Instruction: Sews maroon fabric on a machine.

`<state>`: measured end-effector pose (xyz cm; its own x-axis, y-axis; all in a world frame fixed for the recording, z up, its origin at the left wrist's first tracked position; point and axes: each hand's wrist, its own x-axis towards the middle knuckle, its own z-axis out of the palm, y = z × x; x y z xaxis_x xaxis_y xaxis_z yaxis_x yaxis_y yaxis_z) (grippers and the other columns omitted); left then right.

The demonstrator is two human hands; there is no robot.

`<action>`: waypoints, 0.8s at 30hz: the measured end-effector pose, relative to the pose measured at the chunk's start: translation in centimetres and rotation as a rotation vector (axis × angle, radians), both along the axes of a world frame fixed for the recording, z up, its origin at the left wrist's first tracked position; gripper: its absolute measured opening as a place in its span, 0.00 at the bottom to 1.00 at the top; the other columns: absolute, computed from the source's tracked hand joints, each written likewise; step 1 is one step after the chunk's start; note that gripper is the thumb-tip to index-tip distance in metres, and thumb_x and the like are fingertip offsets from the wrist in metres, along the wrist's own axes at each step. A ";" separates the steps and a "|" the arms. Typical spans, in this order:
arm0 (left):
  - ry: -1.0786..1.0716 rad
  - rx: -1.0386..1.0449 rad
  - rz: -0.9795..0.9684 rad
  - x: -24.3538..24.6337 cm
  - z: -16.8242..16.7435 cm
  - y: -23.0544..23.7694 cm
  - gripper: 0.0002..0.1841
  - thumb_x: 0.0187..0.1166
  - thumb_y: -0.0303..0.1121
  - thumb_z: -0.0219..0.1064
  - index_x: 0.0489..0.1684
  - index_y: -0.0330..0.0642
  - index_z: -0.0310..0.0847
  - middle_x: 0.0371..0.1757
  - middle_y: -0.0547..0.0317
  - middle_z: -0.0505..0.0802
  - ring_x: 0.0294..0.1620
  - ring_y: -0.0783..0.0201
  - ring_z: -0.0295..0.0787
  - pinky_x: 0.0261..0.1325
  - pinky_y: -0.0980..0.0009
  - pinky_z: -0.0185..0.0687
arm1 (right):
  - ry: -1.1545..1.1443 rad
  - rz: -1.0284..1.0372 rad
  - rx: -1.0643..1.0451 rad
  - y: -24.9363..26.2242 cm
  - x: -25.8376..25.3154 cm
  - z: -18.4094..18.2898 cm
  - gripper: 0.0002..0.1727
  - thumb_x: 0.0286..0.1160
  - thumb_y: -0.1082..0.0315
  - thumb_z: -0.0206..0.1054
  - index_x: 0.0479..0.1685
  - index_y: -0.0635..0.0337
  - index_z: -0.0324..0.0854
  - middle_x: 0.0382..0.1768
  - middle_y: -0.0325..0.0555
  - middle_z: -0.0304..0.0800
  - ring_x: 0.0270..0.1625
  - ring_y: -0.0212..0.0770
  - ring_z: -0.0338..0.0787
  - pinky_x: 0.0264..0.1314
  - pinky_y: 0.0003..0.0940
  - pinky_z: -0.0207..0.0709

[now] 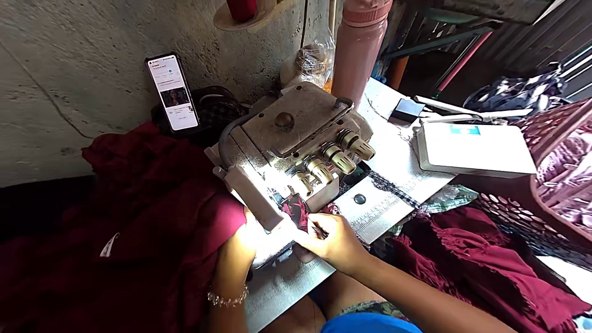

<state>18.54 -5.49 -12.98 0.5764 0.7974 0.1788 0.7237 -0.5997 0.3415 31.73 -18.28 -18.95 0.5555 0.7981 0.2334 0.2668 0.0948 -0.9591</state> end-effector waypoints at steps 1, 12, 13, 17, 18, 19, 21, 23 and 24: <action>-0.009 0.000 0.022 0.1 0.0 -0.1 0.21 0.89 0.35 0.55 0.58 0.21 0.85 0.56 0.28 0.92 0.67 0.38 0.88 0.74 0.45 0.74 | -0.101 0.017 -0.031 -0.6 0.4 0.2 0.23 0.71 0.51 0.71 0.13 0.53 0.71 0.14 0.29 0.65 0.20 0.23 0.65 0.23 0.21 0.56; -0.333 0.060 0.298 -2.5 0.1 -3.2 0.22 0.90 0.35 0.53 0.59 0.19 0.84 0.58 0.31 0.92 0.68 0.50 0.88 0.75 0.61 0.75 | -0.818 0.143 -0.004 -1.1 0.0 5.5 0.17 0.80 0.56 0.58 0.51 0.57 0.86 0.37 0.44 0.91 0.28 0.42 0.90 0.24 0.37 0.81; -0.357 0.066 0.308 -2.8 0.2 -3.6 0.21 0.90 0.34 0.54 0.58 0.19 0.84 0.58 0.31 0.92 0.67 0.52 0.89 0.74 0.62 0.76 | -0.877 0.101 0.003 -0.5 -0.5 5.5 0.16 0.79 0.58 0.59 0.50 0.56 0.88 0.36 0.44 0.91 0.27 0.43 0.90 0.22 0.37 0.80; -0.420 0.170 0.304 -3.9 0.1 -4.4 0.21 0.87 0.37 0.57 0.53 0.22 0.87 0.51 0.36 0.94 0.60 0.61 0.91 0.68 0.71 0.79 | -1.000 -0.036 -0.019 2.1 -2.4 4.9 0.14 0.75 0.62 0.63 0.49 0.56 0.93 0.34 0.46 0.93 0.30 0.46 0.94 0.22 0.40 0.83; -0.430 0.174 0.297 -4.0 0.1 -4.6 0.21 0.87 0.37 0.57 0.53 0.22 0.87 0.51 0.36 0.94 0.60 0.62 0.91 0.68 0.72 0.79 | -1.004 -0.056 -0.014 2.7 -2.7 4.8 0.14 0.74 0.64 0.65 0.51 0.57 0.93 0.33 0.47 0.94 0.30 0.46 0.94 0.23 0.40 0.84; -0.447 0.185 0.291 -4.0 0.0 -4.7 0.21 0.86 0.37 0.57 0.52 0.22 0.87 0.50 0.37 0.94 0.59 0.63 0.91 0.67 0.74 0.78 | -1.014 -0.081 -0.001 3.3 -3.0 4.6 0.14 0.73 0.65 0.66 0.50 0.57 0.93 0.31 0.47 0.93 0.28 0.46 0.93 0.22 0.40 0.83; -0.511 0.222 0.274 -4.1 -0.5 -4.9 0.20 0.85 0.36 0.58 0.49 0.22 0.87 0.47 0.38 0.94 0.56 0.67 0.91 0.65 0.78 0.78 | -1.043 -0.110 0.006 4.1 -3.4 4.4 0.11 0.72 0.67 0.66 0.45 0.57 0.92 0.28 0.45 0.90 0.25 0.44 0.92 0.19 0.38 0.82; -0.552 0.268 0.240 -4.5 -0.7 -6.1 0.20 0.83 0.36 0.59 0.45 0.21 0.87 0.43 0.41 0.94 0.53 0.70 0.92 0.63 0.80 0.80 | -1.032 -0.094 0.010 3.8 -3.4 4.4 0.09 0.72 0.69 0.65 0.42 0.56 0.91 0.28 0.44 0.90 0.26 0.44 0.92 0.19 0.39 0.82; -0.541 0.262 0.203 -5.1 -0.3 -7.7 0.18 0.83 0.34 0.60 0.43 0.21 0.87 0.41 0.42 0.94 0.50 0.72 0.92 0.61 0.80 0.81 | -1.015 -0.069 0.012 3.2 -3.1 4.4 0.09 0.72 0.68 0.65 0.42 0.55 0.91 0.29 0.43 0.91 0.26 0.44 0.92 0.19 0.40 0.82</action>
